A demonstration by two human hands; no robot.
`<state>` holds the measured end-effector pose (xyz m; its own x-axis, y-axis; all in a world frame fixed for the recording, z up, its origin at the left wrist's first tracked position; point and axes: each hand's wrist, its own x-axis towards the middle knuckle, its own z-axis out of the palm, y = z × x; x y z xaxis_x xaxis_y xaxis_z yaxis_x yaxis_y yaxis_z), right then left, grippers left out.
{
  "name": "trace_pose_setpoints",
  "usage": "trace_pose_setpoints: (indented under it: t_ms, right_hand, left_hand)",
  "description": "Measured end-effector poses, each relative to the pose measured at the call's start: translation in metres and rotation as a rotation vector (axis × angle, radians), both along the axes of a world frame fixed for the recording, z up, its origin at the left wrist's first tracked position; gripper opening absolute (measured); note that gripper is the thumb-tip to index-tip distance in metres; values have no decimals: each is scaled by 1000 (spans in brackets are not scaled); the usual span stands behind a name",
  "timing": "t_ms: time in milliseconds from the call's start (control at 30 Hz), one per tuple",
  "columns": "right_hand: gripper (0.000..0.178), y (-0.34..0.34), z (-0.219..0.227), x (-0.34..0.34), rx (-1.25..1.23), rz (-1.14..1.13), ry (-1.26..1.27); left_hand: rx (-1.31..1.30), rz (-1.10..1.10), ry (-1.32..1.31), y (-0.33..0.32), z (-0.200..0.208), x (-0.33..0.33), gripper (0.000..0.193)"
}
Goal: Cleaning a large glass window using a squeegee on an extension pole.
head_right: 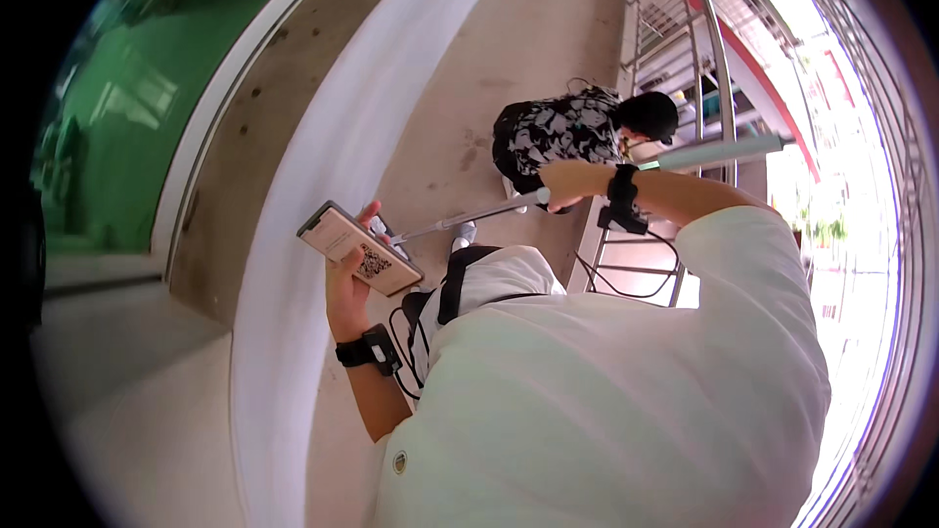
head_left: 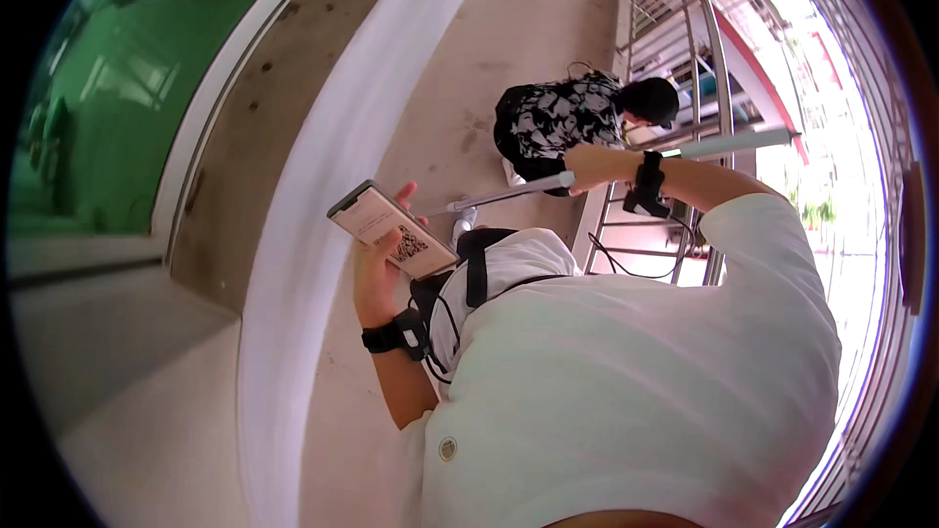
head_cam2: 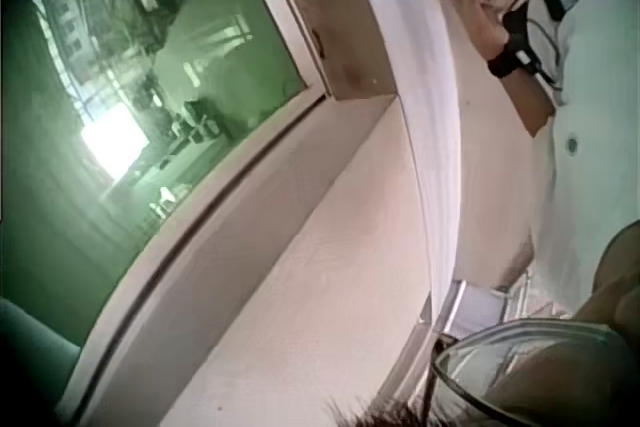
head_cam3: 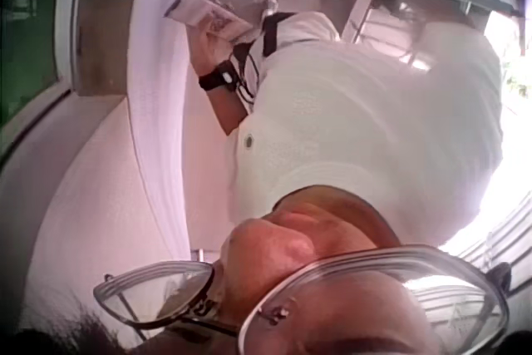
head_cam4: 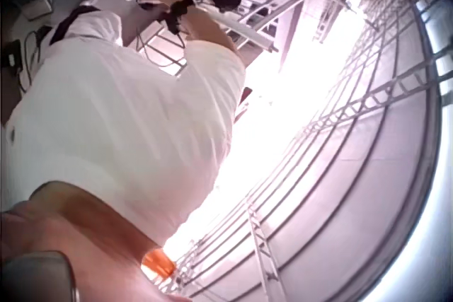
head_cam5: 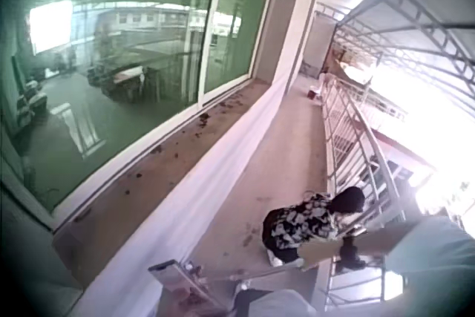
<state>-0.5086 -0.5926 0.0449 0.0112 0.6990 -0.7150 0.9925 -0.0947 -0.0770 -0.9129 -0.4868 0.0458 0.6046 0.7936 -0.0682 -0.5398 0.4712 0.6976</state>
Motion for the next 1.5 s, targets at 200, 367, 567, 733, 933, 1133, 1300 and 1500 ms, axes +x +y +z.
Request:
trace_pose_setpoints:
  t_ms: [200, 367, 567, 733, 933, 1133, 1300, 1500]
  right_hand:
    - [29, 16, 31, -74, -432, -242, 244]
    - [23, 89, 4, -104, -713, -257, 303]
    - [22, 187, -40, -188, -731, 157, 258]
    - [23, 223, -68, -303, -754, 398, 309]
    - [26, 237, -123, -376, -800, 824, 262]
    - [33, 207, -154, -440, -699, 1098, 207]
    - [52, 156, -181, -480, -499, 966, 707]
    - [48, 114, -195, -519, -140, 1005, 697]
  left_hand:
    - [-216, 25, -55, -32, -31, -45, 46]
    - [-391, 5, -50, -40, -108, -69, 41]
    - [-545, 440, -235, -77, -178, -90, 39]
    - [-546, 820, -171, -83, -223, -99, 41]
    - [-666, 1096, -349, -95, -250, -88, 42]
    - [-540, 1387, -478, -105, -261, -102, 45]
    - [-499, 1578, -383, -113, -274, -99, 53]
    - [-496, 1661, -414, -114, -281, -108, 58]
